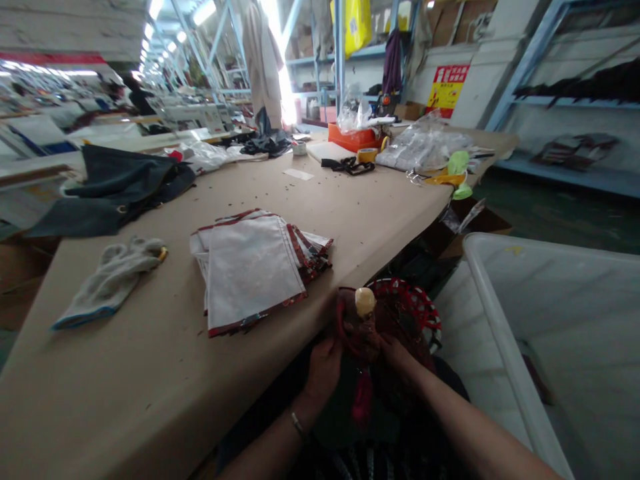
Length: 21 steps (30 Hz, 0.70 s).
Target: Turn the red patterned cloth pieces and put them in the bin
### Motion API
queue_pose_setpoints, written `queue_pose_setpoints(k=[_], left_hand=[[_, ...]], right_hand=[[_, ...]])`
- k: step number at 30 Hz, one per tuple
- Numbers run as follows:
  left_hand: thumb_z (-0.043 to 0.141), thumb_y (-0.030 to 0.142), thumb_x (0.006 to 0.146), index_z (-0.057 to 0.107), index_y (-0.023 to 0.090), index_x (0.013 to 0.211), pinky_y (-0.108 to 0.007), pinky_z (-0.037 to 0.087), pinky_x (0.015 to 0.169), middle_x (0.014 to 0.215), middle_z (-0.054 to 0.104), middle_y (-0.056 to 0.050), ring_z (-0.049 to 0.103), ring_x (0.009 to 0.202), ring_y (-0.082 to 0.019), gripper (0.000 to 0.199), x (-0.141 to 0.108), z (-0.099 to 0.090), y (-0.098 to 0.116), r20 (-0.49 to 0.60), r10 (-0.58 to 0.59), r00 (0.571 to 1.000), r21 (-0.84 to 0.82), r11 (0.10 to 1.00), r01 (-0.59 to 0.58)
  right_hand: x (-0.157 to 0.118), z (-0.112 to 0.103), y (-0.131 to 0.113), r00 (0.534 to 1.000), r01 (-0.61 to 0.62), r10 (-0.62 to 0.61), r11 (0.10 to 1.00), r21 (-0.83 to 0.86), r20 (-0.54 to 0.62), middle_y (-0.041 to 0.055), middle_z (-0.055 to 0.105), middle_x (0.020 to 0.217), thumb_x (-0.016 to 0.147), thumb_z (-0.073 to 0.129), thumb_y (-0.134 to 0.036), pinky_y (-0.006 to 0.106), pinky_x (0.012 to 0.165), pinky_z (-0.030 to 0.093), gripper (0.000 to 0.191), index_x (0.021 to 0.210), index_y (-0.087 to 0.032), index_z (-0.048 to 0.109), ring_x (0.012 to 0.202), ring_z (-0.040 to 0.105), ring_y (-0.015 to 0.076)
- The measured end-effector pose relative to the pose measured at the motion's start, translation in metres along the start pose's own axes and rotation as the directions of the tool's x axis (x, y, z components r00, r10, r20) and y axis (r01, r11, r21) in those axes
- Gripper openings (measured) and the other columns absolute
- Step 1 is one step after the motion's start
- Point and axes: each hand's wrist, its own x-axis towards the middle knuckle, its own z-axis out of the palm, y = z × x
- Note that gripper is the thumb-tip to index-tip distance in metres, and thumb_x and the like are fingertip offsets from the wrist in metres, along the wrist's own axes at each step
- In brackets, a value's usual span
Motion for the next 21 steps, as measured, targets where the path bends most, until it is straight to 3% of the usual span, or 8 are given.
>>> queue_pose_setpoints(k=[2, 5, 7, 10, 13, 15, 18, 21], left_hand=[[0.054, 0.042, 0.080, 0.069, 0.013, 0.072, -0.027, 0.048, 0.073, 0.069, 0.064, -0.001, 0.055, 0.070, -0.016, 0.033, -0.015, -0.015, -0.009, -0.039, -0.005, 0.999, 0.037, 0.999, 0.006], [0.055, 0.040, 0.082, 0.071, 0.013, 0.082, -0.028, 0.047, 0.085, 0.079, 0.067, -0.002, 0.058, 0.080, -0.018, 0.031, -0.022, -0.028, 0.000, -0.048, 0.062, 0.997, 0.018, 0.998, -0.062], [0.055, 0.039, 0.084, 0.071, 0.014, 0.089, -0.028, 0.046, 0.089, 0.086, 0.069, -0.003, 0.060, 0.087, -0.018, 0.031, -0.017, -0.028, 0.016, -0.049, 0.106, 0.993, -0.059, 0.992, -0.109], [0.055, 0.039, 0.085, 0.072, 0.014, 0.091, -0.027, 0.049, 0.083, 0.085, 0.070, -0.003, 0.061, 0.085, -0.018, 0.030, -0.010, -0.023, 0.038, -0.084, 0.127, 0.988, -0.143, 0.980, -0.138], [0.054, 0.034, 0.086, 0.073, 0.015, 0.093, -0.027, 0.051, 0.081, 0.087, 0.072, -0.005, 0.064, 0.086, -0.019, 0.027, -0.016, -0.022, 0.051, -0.036, 0.162, 0.986, -0.149, 0.975, -0.166], [0.055, 0.029, 0.087, 0.071, 0.016, 0.101, -0.028, 0.051, 0.085, 0.097, 0.072, -0.007, 0.065, 0.092, -0.019, 0.025, -0.027, -0.027, 0.058, 0.002, 0.239, 0.971, -0.102, 0.966, -0.238], [0.057, 0.021, 0.086, 0.069, 0.017, 0.102, -0.028, 0.052, 0.084, 0.099, 0.072, -0.008, 0.066, 0.092, -0.018, 0.020, -0.047, -0.047, 0.074, 0.047, 0.449, 0.892, 0.066, 0.890, -0.451], [0.056, 0.014, 0.086, 0.068, 0.017, 0.093, -0.025, 0.053, 0.078, 0.090, 0.070, -0.007, 0.065, 0.085, -0.015, 0.014, -0.058, -0.083, 0.096, 0.022, 0.625, 0.780, 0.246, 0.753, -0.610]], right_hand=[[-0.005, -0.001, -0.004, 0.994, 0.109, -0.107, 0.993, -0.052, 0.036, 0.0098, 0.058, 0.133, 0.071, 0.071, -0.047, 0.041, 0.117, 0.018, 0.053, 0.116, -0.019, 0.065, 0.136, 0.037, 0.0265], [-0.007, 0.001, -0.028, 0.918, 0.314, -0.291, 0.948, -0.046, 0.270, 0.0038, 0.053, 0.139, 0.077, 0.068, -0.049, 0.037, 0.116, 0.021, 0.057, 0.127, -0.025, 0.057, 0.135, 0.040, 0.0214], [-0.005, 0.003, -0.045, 0.866, 0.317, -0.317, 0.946, 0.063, 0.387, 0.0067, 0.061, 0.129, 0.076, 0.068, -0.050, 0.041, 0.111, 0.031, 0.052, 0.119, -0.021, 0.063, 0.126, 0.050, 0.0244], [-0.001, 0.008, -0.068, 0.855, 0.195, -0.307, 0.937, 0.290, 0.418, 0.0059, 0.071, 0.107, 0.075, 0.072, -0.045, 0.040, 0.096, 0.046, 0.038, 0.103, -0.020, 0.067, 0.104, 0.064, 0.0239], [-0.010, 0.011, -0.102, 0.889, 0.217, -0.346, 0.896, 0.388, 0.300, -0.0003, 0.073, 0.083, 0.072, 0.076, -0.036, 0.030, 0.077, 0.053, 0.022, 0.085, -0.020, 0.066, 0.077, 0.068, 0.0165], [-0.028, 0.012, -0.139, 0.894, 0.352, -0.430, 0.850, 0.392, 0.128, -0.0029, 0.071, 0.077, 0.069, 0.077, -0.034, 0.026, 0.068, 0.052, 0.022, 0.080, -0.021, 0.063, 0.068, 0.065, 0.0132], [-0.070, 0.009, -0.206, 0.754, 0.655, -0.631, 0.743, 0.139, -0.181, 0.0017, 0.070, 0.102, 0.078, 0.065, -0.043, 0.030, 0.068, 0.051, 0.027, 0.098, -0.026, 0.062, 0.077, 0.067, 0.0154], [-0.109, 0.000, -0.252, 0.657, 0.697, -0.739, 0.670, -0.256, -0.146, 0.0083, 0.060, 0.127, 0.091, 0.035, -0.055, 0.038, 0.067, 0.050, 0.046, 0.129, -0.033, 0.051, 0.089, 0.068, 0.0216]])
